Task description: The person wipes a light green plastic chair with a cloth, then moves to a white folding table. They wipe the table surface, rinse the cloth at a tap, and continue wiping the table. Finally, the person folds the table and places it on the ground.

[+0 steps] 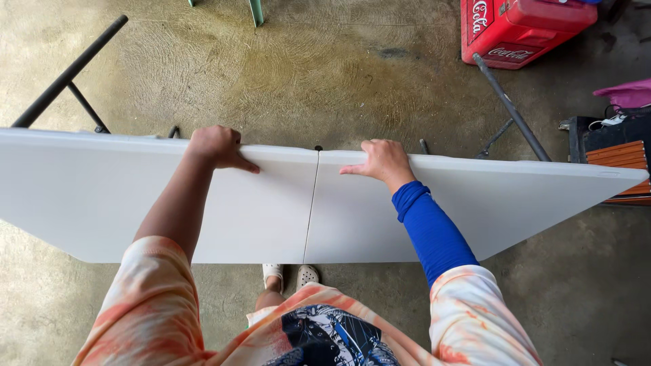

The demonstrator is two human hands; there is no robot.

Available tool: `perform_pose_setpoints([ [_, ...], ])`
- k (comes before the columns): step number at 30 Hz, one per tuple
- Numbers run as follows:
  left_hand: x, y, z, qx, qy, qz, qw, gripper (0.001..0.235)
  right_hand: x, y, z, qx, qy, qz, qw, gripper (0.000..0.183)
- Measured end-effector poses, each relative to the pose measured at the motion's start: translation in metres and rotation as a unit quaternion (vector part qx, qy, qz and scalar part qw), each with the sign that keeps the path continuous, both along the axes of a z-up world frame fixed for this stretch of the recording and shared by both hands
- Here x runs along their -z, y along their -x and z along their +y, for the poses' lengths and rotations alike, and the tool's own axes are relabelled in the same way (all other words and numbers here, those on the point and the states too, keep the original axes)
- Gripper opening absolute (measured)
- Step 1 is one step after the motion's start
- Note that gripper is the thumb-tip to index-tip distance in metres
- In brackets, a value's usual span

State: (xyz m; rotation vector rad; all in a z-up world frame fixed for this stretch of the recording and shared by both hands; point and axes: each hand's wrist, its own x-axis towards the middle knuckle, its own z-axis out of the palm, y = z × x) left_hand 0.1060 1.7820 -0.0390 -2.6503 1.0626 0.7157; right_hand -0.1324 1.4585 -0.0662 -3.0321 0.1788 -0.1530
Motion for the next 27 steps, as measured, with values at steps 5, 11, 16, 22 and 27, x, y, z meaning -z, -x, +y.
perform_pose_setpoints([
  [5,0.033,0.028,0.034,-0.011,-0.054,0.097,0.994,0.086,0.015,0.029,0.04,-0.015,-0.022,0.018,0.999,0.082],
  [11,0.089,0.088,0.067,0.005,-0.099,0.176,0.979,0.08,0.05,0.092,0.076,0.005,-0.084,0.133,0.988,0.079],
  [16,0.133,0.153,0.102,0.021,-0.107,0.208,0.972,0.071,0.097,0.162,0.112,0.0,-0.13,0.161,0.978,0.073],
  [22,0.183,0.198,0.137,0.01,-0.077,0.222,0.972,0.077,0.143,0.216,0.141,0.001,-0.16,0.177,0.971,0.067],
  [27,0.199,0.205,0.144,-0.005,-0.086,0.21,0.974,0.075,0.151,0.221,0.15,0.02,-0.175,0.199,0.964,0.065],
])
